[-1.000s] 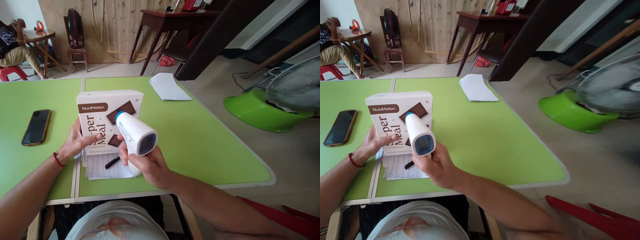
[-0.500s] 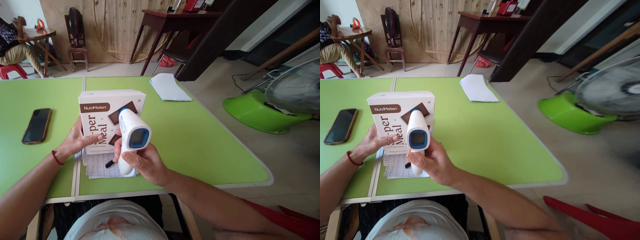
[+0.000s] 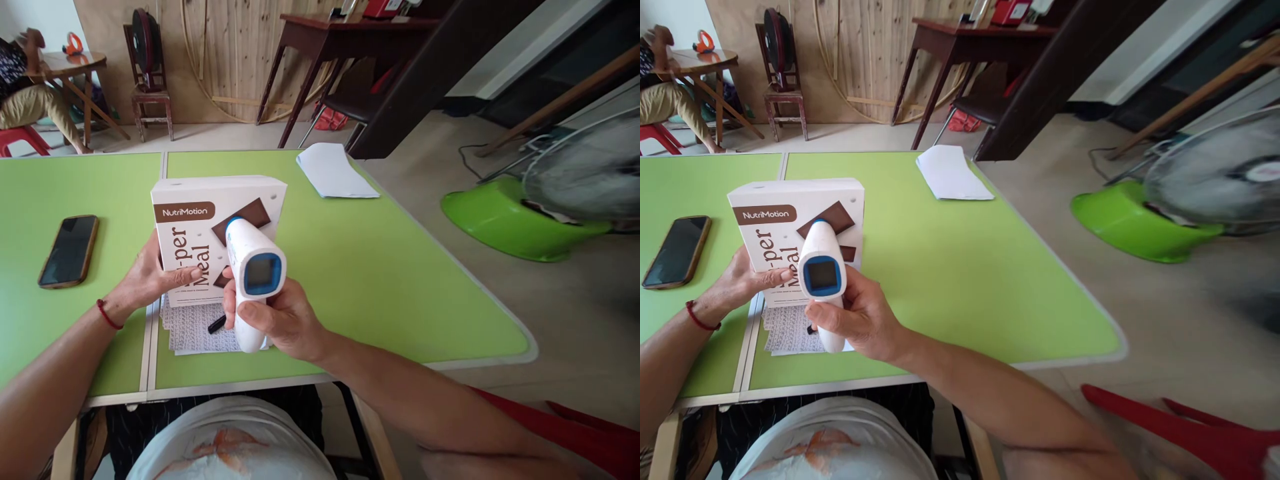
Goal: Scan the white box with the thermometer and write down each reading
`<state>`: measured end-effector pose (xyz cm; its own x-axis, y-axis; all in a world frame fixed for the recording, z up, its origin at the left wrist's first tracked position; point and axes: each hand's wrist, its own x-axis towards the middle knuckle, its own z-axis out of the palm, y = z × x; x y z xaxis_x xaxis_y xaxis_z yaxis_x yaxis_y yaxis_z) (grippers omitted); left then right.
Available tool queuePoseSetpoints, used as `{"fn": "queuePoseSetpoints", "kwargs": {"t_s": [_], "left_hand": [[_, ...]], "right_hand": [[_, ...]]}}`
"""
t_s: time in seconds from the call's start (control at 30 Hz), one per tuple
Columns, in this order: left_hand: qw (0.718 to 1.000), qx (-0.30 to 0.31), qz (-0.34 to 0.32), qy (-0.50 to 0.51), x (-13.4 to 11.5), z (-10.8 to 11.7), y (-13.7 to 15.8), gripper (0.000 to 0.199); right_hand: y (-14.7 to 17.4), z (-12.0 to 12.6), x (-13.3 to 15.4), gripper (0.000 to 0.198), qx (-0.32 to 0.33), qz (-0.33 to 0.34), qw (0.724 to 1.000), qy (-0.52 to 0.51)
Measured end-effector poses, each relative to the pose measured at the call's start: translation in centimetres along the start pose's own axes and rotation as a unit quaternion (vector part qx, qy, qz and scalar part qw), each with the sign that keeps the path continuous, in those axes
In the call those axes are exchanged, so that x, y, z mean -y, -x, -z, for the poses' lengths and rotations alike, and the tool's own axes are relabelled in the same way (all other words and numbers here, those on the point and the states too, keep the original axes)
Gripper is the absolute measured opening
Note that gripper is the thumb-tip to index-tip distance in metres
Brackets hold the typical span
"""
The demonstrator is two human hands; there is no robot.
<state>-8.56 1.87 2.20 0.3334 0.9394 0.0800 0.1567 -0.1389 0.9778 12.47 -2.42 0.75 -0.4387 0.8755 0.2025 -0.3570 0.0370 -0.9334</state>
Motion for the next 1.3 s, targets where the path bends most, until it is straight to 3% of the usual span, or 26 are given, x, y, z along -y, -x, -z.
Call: {"fn": "queuePoseSetpoints", "kwargs": {"t_s": [0.27, 1.03, 1.3], "left_hand": [[1.000, -0.004, -0.001, -0.009, 0.24, 0.16, 0.06, 0.061], [1.000, 0.011, -0.002, 0.010, 0.44, 0.14, -0.07, 0.066], [0.999, 0.031, -0.003, -0.027, -0.15, 0.31, -0.23, 0.049]], "right_hand": [[-0.06, -0.07, -0.37, 0.028, -0.007, 0.032, 0.998, 0.059], [-0.29, -0.05, -0.17, 0.023, -0.008, 0.043, 0.998, 0.052], [-0.28, -0.08, -0.25, 0.024, -0.014, 0.027, 0.999, 0.044]]}}
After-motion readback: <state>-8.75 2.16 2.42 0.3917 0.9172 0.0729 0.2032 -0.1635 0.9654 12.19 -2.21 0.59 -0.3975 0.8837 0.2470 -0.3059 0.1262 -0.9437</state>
